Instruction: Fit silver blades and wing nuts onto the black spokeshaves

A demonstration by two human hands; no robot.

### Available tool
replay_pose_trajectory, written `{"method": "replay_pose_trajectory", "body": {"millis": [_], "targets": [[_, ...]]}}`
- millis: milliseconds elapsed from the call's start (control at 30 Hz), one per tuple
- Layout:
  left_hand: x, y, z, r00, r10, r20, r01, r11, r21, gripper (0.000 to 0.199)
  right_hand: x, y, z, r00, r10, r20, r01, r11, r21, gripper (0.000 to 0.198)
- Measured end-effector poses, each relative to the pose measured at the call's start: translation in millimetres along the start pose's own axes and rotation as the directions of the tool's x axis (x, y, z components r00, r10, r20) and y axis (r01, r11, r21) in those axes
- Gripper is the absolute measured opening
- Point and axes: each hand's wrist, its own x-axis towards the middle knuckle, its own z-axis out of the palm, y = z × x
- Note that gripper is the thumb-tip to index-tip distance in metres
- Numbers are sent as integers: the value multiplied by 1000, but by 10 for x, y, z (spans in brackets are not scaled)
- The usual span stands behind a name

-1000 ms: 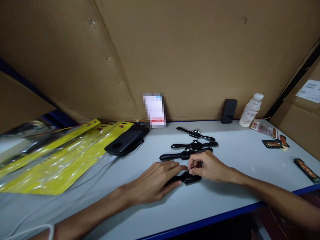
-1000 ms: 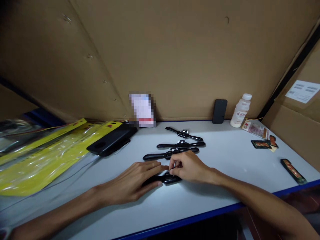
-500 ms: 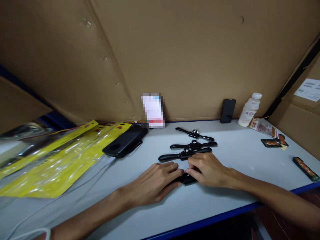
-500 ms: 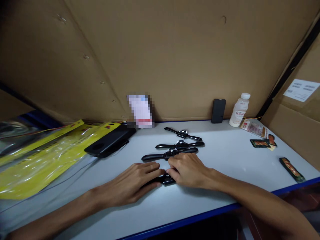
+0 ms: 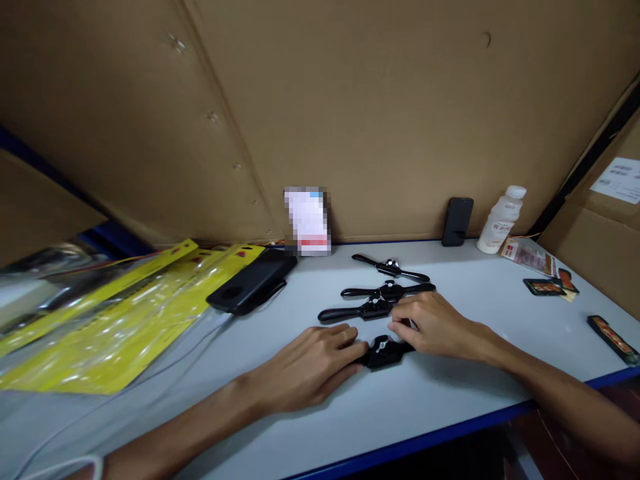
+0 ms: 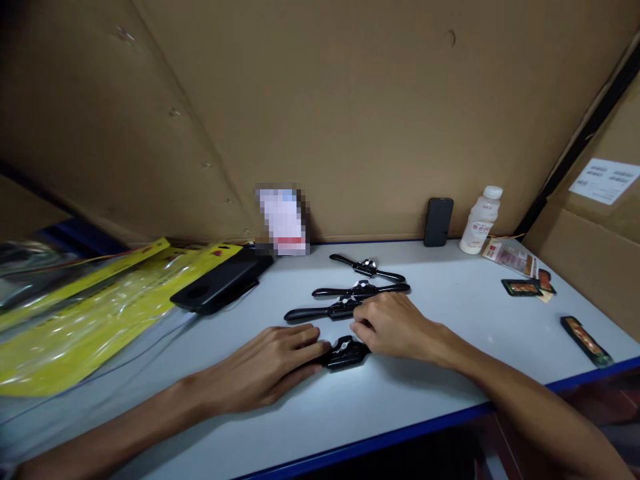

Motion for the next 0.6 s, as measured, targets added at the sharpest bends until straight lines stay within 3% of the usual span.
{"method": "replay_pose_trajectory", "body": {"millis": [133, 300, 600], "targets": [[0, 2, -2, 1000, -9, 7, 9, 1000, 6, 14, -17, -13, 39, 998, -51, -46, 55, 994, 94, 12], [0, -1, 3, 1000, -23, -2, 23, 1000, -21, 15, -19, -47, 188, 986, -166, 16, 161, 972, 170, 15], [-6, -5, 4, 1000, -25, -15, 25, 999, -43, 14, 21, -101, 234, 997, -78, 23, 71, 972, 223, 15]]}}
